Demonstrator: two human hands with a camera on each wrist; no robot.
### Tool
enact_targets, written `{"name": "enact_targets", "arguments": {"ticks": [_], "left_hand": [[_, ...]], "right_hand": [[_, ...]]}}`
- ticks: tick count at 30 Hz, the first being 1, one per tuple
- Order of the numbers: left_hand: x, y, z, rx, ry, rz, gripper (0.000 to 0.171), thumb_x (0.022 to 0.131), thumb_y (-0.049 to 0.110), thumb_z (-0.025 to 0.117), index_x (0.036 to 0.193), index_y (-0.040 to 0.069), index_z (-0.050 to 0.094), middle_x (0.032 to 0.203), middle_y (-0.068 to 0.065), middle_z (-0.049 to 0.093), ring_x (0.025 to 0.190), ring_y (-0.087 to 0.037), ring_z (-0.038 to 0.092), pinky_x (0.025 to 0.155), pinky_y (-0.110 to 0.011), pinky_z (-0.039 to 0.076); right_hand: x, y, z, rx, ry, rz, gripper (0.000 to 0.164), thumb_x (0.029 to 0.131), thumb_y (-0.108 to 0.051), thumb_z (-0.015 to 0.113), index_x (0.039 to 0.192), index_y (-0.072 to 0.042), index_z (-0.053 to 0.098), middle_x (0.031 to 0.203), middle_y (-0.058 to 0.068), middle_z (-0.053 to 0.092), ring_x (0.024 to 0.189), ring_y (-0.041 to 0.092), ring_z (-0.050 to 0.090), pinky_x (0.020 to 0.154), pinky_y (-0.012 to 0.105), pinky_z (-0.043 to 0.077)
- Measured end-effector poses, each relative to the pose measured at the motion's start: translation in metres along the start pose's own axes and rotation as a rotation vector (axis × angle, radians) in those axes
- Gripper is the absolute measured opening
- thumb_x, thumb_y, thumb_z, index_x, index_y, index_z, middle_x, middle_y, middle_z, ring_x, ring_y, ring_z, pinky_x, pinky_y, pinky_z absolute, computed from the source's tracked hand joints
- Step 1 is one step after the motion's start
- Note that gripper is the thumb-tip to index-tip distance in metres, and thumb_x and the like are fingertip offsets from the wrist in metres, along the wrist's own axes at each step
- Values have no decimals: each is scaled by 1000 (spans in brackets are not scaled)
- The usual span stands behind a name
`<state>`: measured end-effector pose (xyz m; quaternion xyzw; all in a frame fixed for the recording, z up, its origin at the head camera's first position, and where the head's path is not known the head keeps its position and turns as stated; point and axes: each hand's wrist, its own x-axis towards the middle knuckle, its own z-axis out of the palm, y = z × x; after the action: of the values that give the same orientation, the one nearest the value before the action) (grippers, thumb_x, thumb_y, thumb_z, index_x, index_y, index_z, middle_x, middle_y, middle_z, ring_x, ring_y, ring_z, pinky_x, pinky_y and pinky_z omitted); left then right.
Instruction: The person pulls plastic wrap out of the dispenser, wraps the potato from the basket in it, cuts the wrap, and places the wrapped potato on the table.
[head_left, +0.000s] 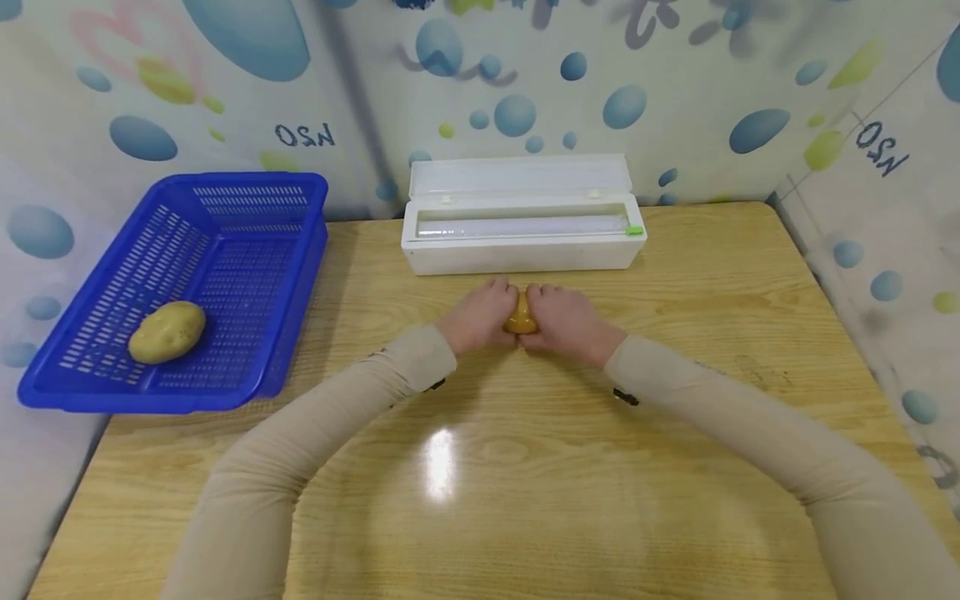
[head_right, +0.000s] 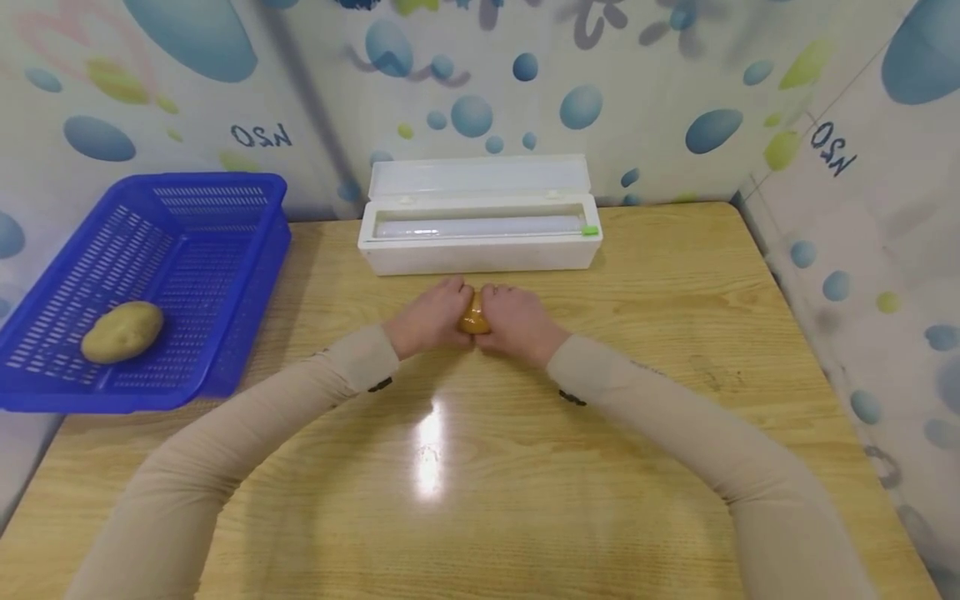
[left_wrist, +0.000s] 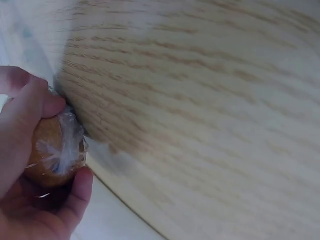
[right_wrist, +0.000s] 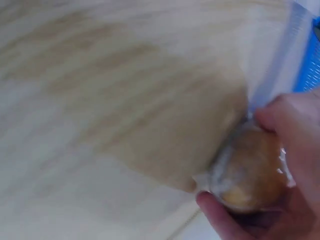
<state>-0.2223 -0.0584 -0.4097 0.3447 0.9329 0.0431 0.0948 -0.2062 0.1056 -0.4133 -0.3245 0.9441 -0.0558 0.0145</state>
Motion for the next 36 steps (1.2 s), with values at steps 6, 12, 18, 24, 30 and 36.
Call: {"name": "enact_targets", "arguments": {"ticks": [6,12,18,24,30,36], "left_hand": [[-6,-4,3,-34,57,53,75,81,30,79,133,-10,43,117,-20,52,107,-30,52,93,-37,45],[-19,-17,-4,-94,49,13,85,83,22,74,148,-5,26,128,-24,52,112,-35,54,89,-44,48],[-38,-34,-14,-86,64,34,61,92,13,63,144,-4,36,137,-22,48,116,-35,53,93,-44,45],[-49,-41,-22,-97,112,80,49,93,12,63,135,-5,45,121,-20,59,100,-30,61,84,-42,49],[-57,-47,-26,-79,154,109,32,92,8,64,121,-4,57,110,-17,63,84,-27,62,73,-40,51],[-60,-49,-27,-84,185,135,20,91,6,63,110,-2,62,102,-14,64,76,-24,60,65,-37,50]], "right_hand": [[-6,8,-16,227,-120,18,70,83,-33,75,128,11,46,103,20,62,87,29,61,77,41,52],[-17,24,-24,305,-148,100,70,78,-27,77,128,9,43,109,20,57,91,29,59,81,42,50],[-43,59,-37,267,-178,242,72,79,-31,73,129,7,37,109,25,49,84,33,57,77,46,49],[-73,99,-47,222,-246,452,67,87,-36,63,125,12,35,96,28,51,77,35,54,65,45,48],[-91,137,-54,153,-243,584,72,87,-43,60,110,22,37,85,30,51,72,40,55,61,48,48],[-104,158,-56,105,-182,694,74,89,-51,55,102,21,44,91,37,51,80,50,56,60,53,48]]}}
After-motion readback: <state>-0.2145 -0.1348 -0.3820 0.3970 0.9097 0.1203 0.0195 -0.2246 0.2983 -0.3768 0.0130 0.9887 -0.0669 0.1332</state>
